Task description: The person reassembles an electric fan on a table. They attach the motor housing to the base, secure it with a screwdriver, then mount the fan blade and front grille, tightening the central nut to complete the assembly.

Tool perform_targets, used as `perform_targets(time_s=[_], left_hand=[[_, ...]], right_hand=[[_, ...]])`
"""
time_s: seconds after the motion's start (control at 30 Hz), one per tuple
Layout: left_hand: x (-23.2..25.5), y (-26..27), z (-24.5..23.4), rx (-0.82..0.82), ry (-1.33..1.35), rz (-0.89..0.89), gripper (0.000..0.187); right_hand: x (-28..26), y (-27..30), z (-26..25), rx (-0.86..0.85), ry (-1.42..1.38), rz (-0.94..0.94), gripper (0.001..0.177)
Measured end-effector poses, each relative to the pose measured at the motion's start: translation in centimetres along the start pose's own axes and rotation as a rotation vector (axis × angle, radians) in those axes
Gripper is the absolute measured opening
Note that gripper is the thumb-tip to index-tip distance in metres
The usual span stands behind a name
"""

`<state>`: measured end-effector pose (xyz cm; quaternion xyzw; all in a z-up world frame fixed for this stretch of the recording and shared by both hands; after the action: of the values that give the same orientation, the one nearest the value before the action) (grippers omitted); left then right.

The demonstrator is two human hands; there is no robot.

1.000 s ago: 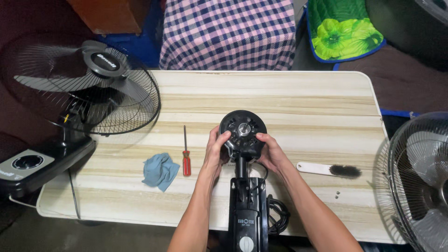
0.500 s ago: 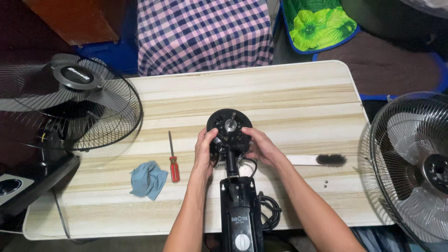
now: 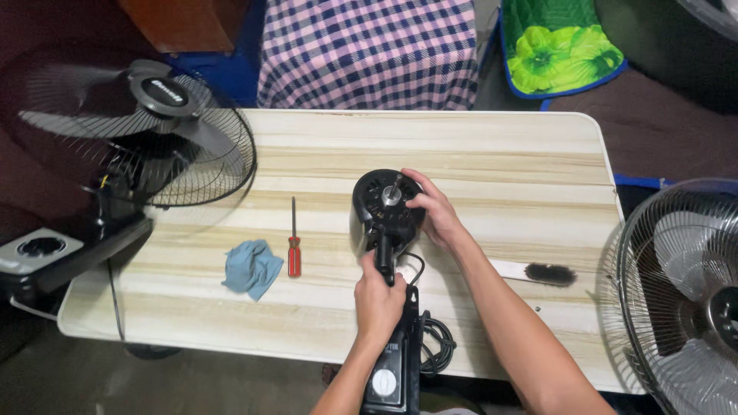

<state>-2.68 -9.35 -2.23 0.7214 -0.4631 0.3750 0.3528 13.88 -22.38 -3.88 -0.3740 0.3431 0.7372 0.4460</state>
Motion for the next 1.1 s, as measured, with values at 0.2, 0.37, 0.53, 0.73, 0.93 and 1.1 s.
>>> perform_targets(time_s=[0.2, 0.37, 0.53, 0.73, 0.93, 1.1], left_hand=[[4.1, -0.7, -0.5, -0.054, -0.123, 0.227, 0.053], [8.8, -1.8, -0.3, -0.264, -0.433, 0.553, 0.059], [11.1, -5.4, 1.9, -0.557, -0.768, 0.459, 0.071], [17.8, -7.4, 2.5, -0.450, -0.752, 0.872, 0.043], [19.0, -9.9, 5.2, -0.605, -0.666, 1.047, 0.027], [15.9, -12.5, 7.6, -0.866, -0.572, 0.897, 0.025]], right_hand=[[0.2, 2.8, -3.3, 0.150, -0.058, 0.044, 0.077], [-2.0, 6.0, -7.1, 0.031, -0.018, -0.126, 0.093], [-0.3, 10.2, -9.9, 0.040, -0.113, -0.024, 0.095], [-0.5, 13.9, -9.7, 0.292, -0.065, -0.065, 0.095], [-0.4, 16.6, -4.5, 0.416, 0.022, -0.041, 0.088], [1.6, 18.5, -1.0, 0.687, -0.052, 0.050, 0.089]])
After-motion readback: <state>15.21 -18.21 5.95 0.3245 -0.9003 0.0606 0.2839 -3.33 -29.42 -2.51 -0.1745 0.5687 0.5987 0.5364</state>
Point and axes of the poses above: each hand's wrist, its own y-axis away from the middle knuckle, its own z-axis out of the palm, x = y × z, the point moved 10 cm from there along -y, towards the middle knuckle, and after that the axes turned 1 degree about z, right-handed, at the moved point
